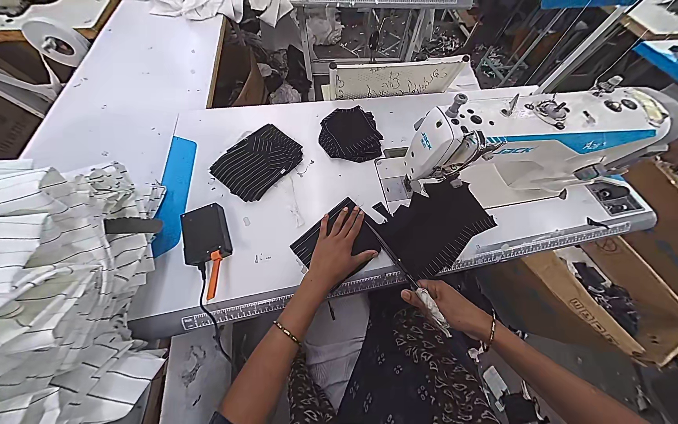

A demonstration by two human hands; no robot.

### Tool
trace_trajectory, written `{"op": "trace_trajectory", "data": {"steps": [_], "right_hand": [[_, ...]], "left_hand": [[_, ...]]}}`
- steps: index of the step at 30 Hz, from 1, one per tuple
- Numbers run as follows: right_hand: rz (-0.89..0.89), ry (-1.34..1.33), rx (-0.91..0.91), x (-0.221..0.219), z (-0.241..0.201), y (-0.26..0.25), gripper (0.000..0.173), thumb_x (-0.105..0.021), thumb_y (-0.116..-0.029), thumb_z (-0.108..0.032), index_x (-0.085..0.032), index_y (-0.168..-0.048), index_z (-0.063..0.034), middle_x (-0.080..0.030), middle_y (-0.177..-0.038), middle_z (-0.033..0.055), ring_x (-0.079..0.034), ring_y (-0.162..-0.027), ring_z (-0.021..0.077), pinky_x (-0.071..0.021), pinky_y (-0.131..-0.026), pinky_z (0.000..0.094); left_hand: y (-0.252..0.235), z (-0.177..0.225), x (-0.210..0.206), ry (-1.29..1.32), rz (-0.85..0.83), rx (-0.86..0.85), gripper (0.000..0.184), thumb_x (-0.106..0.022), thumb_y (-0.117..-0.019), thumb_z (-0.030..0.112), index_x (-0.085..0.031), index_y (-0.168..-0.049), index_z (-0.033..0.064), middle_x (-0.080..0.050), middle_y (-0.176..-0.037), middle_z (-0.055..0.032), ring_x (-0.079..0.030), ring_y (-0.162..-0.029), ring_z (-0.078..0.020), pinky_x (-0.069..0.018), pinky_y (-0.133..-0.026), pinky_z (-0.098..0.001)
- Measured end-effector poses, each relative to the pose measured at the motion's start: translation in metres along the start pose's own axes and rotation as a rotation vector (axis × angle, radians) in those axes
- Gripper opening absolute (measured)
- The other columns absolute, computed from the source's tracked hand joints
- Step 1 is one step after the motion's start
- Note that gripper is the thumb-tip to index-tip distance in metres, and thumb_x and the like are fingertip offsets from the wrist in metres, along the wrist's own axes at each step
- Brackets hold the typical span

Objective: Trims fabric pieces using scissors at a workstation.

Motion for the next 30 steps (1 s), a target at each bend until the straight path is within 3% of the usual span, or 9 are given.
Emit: {"op": "trace_trajectory", "data": {"steps": [4, 10, 14, 21, 27, 30], "right_hand": [[0.041, 0.043, 0.023, 0.008, 0.003, 0.0, 0.041, -0.067, -0.0976, -0.047, -0.054, -0.08, -0.0124, -0.047, -0.059, -0.005, -0.046, -0.049, 0.0054, -0.0404, -0.051, 0.0235], [-0.002, -0.068, 0.016, 0.002, -0.003, -0.002, 0.038, -0.066, -0.0987, -0.046, -0.054, -0.082, -0.0135, -0.049, -0.058, -0.006, -0.047, -0.047, 0.0039, -0.0414, -0.048, 0.0204], [0.011, -0.015, -0.001, 0.002, -0.014, -0.009, 0.038, -0.064, -0.0996, -0.047, -0.055, -0.085, -0.0122, -0.048, -0.061, -0.005, -0.047, -0.05, 0.005, -0.0408, -0.051, 0.0216], [0.022, -0.058, 0.033, 0.01, -0.014, -0.009, 0.037, -0.065, -0.0999, -0.043, -0.055, -0.08, -0.0133, -0.05, -0.058, -0.006, -0.048, -0.048, 0.0039, -0.0412, -0.049, 0.0205], [0.01, 0.018, 0.024, 0.013, -0.022, -0.013, 0.036, -0.065, -0.1002, -0.043, -0.055, -0.083, -0.0124, -0.049, -0.06, -0.0055, -0.047, -0.049, 0.0043, -0.0405, -0.05, 0.0209], [0.014, 0.015, 0.006, 0.015, -0.012, 0.001, 0.036, -0.064, -0.1006, -0.042, -0.056, -0.082, -0.0125, -0.049, -0.059, -0.0059, -0.047, -0.048, 0.0041, -0.0402, -0.049, 0.0211]], "left_hand": [[0.001, -0.002, 0.002, 0.022, 0.05, 0.015, 0.109, -0.039, -0.0891, 0.084, -0.019, -0.164, 0.0074, -0.019, -0.171, -0.009, -0.015, -0.159, -0.0247, -0.0039, -0.126, -0.0568], [0.004, -0.001, 0.008, 0.063, 0.171, -0.014, 0.112, -0.049, -0.0847, 0.083, -0.036, -0.156, -0.002, -0.033, -0.164, -0.0198, -0.024, -0.155, -0.035, -0.0128, -0.126, -0.0537], [0.006, -0.001, 0.01, 0.069, 0.193, -0.029, 0.108, -0.053, -0.0844, 0.081, -0.041, -0.153, -0.0023, -0.037, -0.162, -0.021, -0.027, -0.154, -0.0371, -0.0145, -0.126, -0.0529], [0.005, 0.001, 0.01, 0.084, 0.218, -0.056, 0.101, -0.056, -0.084, 0.079, -0.05, -0.145, -0.0015, -0.043, -0.157, -0.022, -0.031, -0.152, -0.0381, -0.0163, -0.125, -0.0529], [0.011, 0.008, 0.015, 0.174, 0.225, -0.22, 0.087, -0.067, -0.0841, 0.069, -0.056, -0.135, -0.0014, -0.054, -0.146, -0.0217, -0.04, -0.147, -0.038, -0.0231, -0.124, -0.0501], [0.016, 0.009, 0.019, 0.163, 0.04, -0.211, 0.078, -0.072, -0.0849, 0.062, -0.058, -0.135, 0.0031, -0.053, -0.149, -0.0164, -0.038, -0.148, -0.0341, -0.0155, -0.125, -0.0564]]}}
Point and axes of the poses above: each hand's wrist, its own y-axis away from the middle knuckle, its own x-axis out of the back of the hand, z = x × y, the point moved 9 cm from there along -y, towards the middle knuckle
